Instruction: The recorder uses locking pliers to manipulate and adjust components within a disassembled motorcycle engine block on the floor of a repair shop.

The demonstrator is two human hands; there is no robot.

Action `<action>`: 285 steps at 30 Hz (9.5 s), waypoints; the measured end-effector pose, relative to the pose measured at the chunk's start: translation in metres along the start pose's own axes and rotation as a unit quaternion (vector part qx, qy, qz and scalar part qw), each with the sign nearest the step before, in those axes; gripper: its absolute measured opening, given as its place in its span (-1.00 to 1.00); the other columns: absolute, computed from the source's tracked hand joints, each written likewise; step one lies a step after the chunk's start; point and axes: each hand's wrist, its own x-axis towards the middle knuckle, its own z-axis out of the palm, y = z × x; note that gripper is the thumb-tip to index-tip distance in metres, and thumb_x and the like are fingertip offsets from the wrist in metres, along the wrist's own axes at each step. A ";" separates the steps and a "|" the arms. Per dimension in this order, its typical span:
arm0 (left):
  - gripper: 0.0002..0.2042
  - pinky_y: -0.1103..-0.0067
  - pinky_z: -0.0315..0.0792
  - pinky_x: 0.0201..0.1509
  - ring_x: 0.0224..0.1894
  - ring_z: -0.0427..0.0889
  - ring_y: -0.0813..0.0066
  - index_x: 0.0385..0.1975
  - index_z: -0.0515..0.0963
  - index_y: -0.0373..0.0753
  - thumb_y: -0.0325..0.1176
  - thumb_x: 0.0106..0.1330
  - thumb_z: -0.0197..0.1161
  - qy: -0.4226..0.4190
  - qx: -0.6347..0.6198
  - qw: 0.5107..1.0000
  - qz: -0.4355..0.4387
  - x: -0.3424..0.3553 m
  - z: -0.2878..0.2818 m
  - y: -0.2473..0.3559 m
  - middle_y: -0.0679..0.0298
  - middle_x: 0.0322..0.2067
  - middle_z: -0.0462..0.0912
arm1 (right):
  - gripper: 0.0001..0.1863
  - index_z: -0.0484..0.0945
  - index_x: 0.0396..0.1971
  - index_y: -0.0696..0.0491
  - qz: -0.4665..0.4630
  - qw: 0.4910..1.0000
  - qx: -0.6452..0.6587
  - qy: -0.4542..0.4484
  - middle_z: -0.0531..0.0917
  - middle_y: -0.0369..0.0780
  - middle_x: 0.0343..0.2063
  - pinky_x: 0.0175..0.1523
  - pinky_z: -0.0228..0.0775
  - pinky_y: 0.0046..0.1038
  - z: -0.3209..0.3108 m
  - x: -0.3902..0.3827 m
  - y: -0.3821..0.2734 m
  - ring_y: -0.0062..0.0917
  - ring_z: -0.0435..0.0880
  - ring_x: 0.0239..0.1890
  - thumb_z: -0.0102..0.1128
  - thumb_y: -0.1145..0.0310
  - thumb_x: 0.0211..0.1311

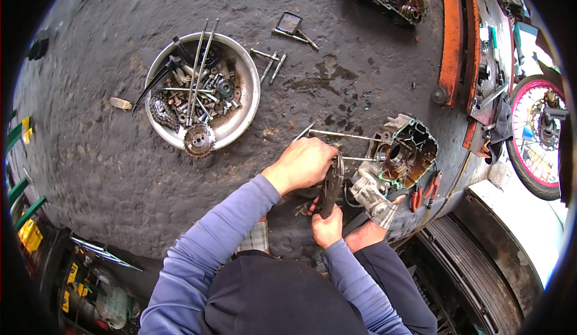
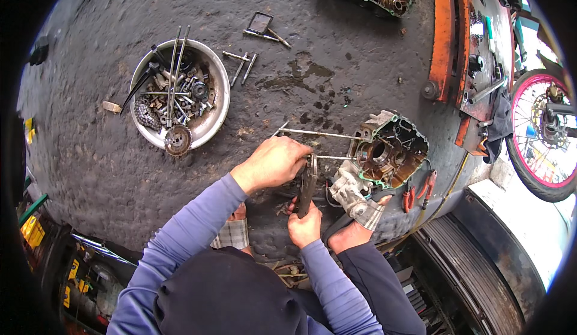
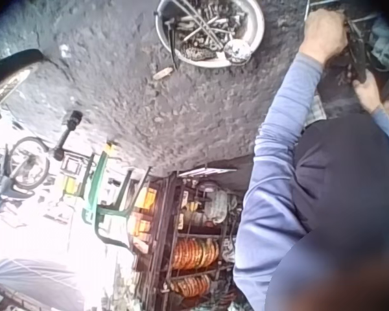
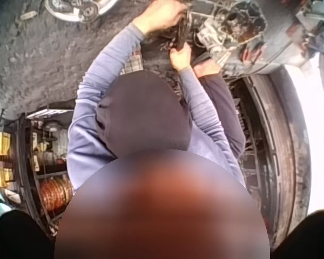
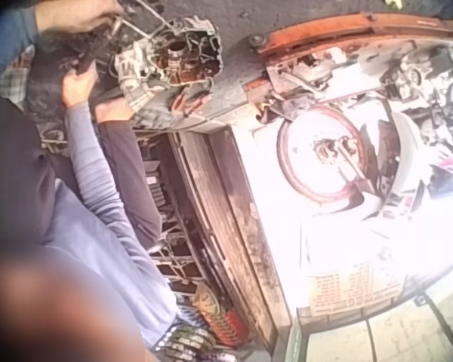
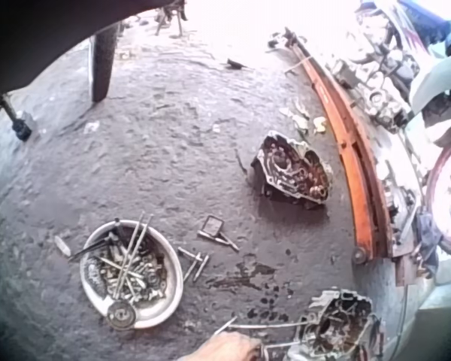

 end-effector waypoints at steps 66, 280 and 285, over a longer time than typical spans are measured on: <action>-0.72 0.30 0.56 -0.35 -0.36 0.68 0.16 -0.11 0.55 -0.27 -0.42 0.17 0.16 0.089 0.025 0.995 0.048 -0.009 0.009 0.001 0.17 -0.40 0.63 | -0.34 0.34 0.12 0.26 0.042 0.978 0.155 -0.135 0.52 -0.11 0.04 0.38 0.16 -0.33 -0.019 -0.019 0.019 -0.36 0.47 0.20 -0.15 0.73 -0.18; -0.81 0.10 0.49 -0.30 -0.43 0.61 -0.15 -0.31 0.41 -0.37 -0.34 0.28 0.07 -0.072 0.007 0.997 0.008 0.009 -0.024 0.007 -0.08 -0.60 0.57 | -0.25 0.30 0.23 -0.03 0.235 0.888 0.129 -0.374 0.53 -0.37 0.02 -0.05 0.39 -0.55 -0.073 -0.006 -0.060 -0.70 0.44 -0.09 0.04 0.65 -0.12; -0.81 0.09 0.48 -0.30 -0.43 0.60 -0.16 -0.30 0.41 -0.37 -0.35 0.26 0.08 -0.074 0.009 0.997 0.010 0.009 -0.021 0.007 -0.09 -0.60 0.57 | -0.16 0.21 0.29 -0.04 0.171 0.866 0.211 -0.419 0.44 -0.32 0.14 0.26 0.15 -0.39 -0.055 0.001 -0.023 -0.57 0.34 0.21 0.08 0.56 -0.18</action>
